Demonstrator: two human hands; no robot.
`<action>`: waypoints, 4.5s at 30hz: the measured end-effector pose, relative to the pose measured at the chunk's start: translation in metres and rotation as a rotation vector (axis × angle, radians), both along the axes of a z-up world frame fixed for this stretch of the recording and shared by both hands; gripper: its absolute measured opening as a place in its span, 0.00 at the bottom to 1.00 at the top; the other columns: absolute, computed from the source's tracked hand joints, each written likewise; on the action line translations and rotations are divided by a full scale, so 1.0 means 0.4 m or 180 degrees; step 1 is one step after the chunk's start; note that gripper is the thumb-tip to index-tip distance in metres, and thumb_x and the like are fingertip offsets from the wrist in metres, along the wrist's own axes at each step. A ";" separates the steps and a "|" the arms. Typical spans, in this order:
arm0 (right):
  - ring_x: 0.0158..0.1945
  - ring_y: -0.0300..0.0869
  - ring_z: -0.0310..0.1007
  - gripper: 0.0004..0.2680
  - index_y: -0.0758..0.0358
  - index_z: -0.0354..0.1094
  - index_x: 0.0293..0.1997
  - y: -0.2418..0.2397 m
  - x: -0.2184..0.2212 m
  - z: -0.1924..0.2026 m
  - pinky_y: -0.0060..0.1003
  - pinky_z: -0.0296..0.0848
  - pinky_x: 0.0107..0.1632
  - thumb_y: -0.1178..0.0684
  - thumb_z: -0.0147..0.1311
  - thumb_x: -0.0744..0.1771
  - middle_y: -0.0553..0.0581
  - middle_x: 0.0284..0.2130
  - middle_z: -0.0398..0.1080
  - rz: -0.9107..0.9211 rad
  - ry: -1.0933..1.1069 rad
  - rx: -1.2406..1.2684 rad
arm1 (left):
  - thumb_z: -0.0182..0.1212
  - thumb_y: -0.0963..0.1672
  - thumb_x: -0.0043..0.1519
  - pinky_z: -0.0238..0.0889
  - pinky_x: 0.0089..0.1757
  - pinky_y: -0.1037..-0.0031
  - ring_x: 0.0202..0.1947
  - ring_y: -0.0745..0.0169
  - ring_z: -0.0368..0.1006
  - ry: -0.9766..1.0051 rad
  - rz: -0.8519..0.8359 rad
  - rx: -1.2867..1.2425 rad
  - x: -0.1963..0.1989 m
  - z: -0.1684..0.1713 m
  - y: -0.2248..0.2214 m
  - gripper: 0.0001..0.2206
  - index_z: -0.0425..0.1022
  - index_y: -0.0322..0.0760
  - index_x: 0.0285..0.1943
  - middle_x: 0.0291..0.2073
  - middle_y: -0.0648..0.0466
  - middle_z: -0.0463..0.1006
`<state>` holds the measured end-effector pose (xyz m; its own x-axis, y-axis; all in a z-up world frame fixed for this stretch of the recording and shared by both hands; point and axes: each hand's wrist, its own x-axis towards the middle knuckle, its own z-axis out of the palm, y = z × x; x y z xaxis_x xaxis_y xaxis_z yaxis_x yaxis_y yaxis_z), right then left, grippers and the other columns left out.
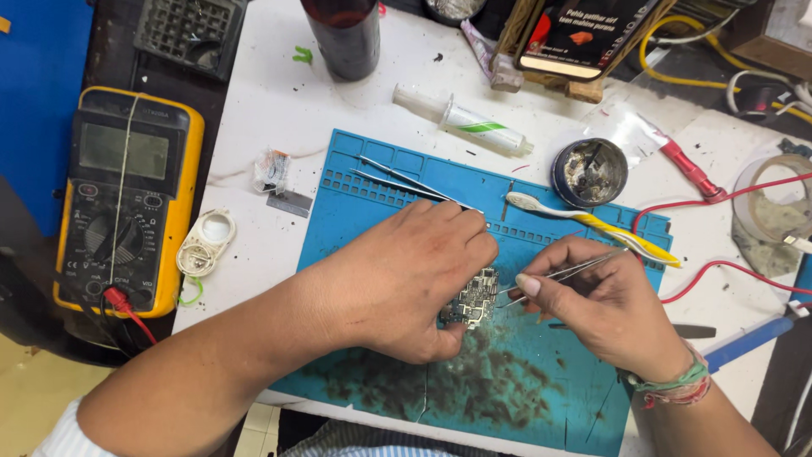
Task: The person cleans a mobile phone motherboard using a toothbrush and tweezers while working at a repair bench.
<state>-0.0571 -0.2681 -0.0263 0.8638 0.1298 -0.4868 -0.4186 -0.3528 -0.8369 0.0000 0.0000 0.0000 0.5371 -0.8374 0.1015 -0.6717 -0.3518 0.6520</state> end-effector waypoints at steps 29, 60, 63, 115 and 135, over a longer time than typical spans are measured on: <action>0.25 0.30 0.68 0.06 0.68 0.76 0.37 -0.006 -0.007 -0.005 0.26 0.66 0.27 0.55 0.63 0.64 0.50 0.23 0.75 0.0195 -0.0121 0.0046 | 0.71 0.50 0.43 0.62 0.43 0.57 0.44 0.45 0.67 -0.0001 -0.0033 0.0135 0.004 -0.002 -0.002 0.25 0.68 0.30 0.43 0.41 0.43 0.69; 0.35 0.51 0.76 0.04 0.63 0.71 0.45 0.072 0.146 0.153 0.40 0.72 0.37 0.57 0.61 0.71 0.65 0.62 0.71 0.1367 -0.4161 -0.3540 | 0.72 0.51 0.42 0.62 0.47 0.57 0.48 0.43 0.67 -0.0240 -0.0039 -0.0107 -0.012 -0.018 0.007 0.28 0.70 0.29 0.44 0.43 0.42 0.71; 0.29 0.50 0.75 0.04 0.63 0.71 0.40 0.081 0.211 0.178 0.41 0.70 0.31 0.57 0.62 0.66 0.66 0.60 0.71 0.1678 -0.4234 -0.3839 | 0.73 0.51 0.41 0.62 0.47 0.57 0.48 0.43 0.67 -0.0319 -0.0022 -0.0117 -0.014 -0.016 0.008 0.28 0.70 0.29 0.44 0.43 0.42 0.71; 0.30 0.52 0.74 0.03 0.65 0.73 0.39 0.094 0.216 0.191 0.42 0.71 0.33 0.59 0.55 0.69 0.68 0.62 0.70 0.1386 -0.4115 -0.3787 | 0.71 0.51 0.42 0.62 0.46 0.56 0.46 0.44 0.67 -0.0397 -0.0012 -0.0104 -0.016 -0.023 0.009 0.27 0.70 0.30 0.44 0.42 0.43 0.71; 0.25 0.34 0.68 0.11 0.70 0.74 0.38 0.065 -0.021 0.058 0.32 0.66 0.29 0.50 0.55 0.72 0.54 0.23 0.73 -0.0086 -0.2080 -0.1615 | 0.70 0.51 0.43 0.62 0.44 0.57 0.44 0.45 0.67 -0.0341 -0.0055 -0.0210 -0.011 -0.032 0.010 0.26 0.69 0.31 0.43 0.41 0.44 0.70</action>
<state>-0.0653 -0.2420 -0.0032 0.9927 0.0045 0.1207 0.0832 -0.7501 -0.6561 -0.0042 0.0039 -0.0129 0.5059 -0.8360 0.2128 -0.7443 -0.2983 0.5976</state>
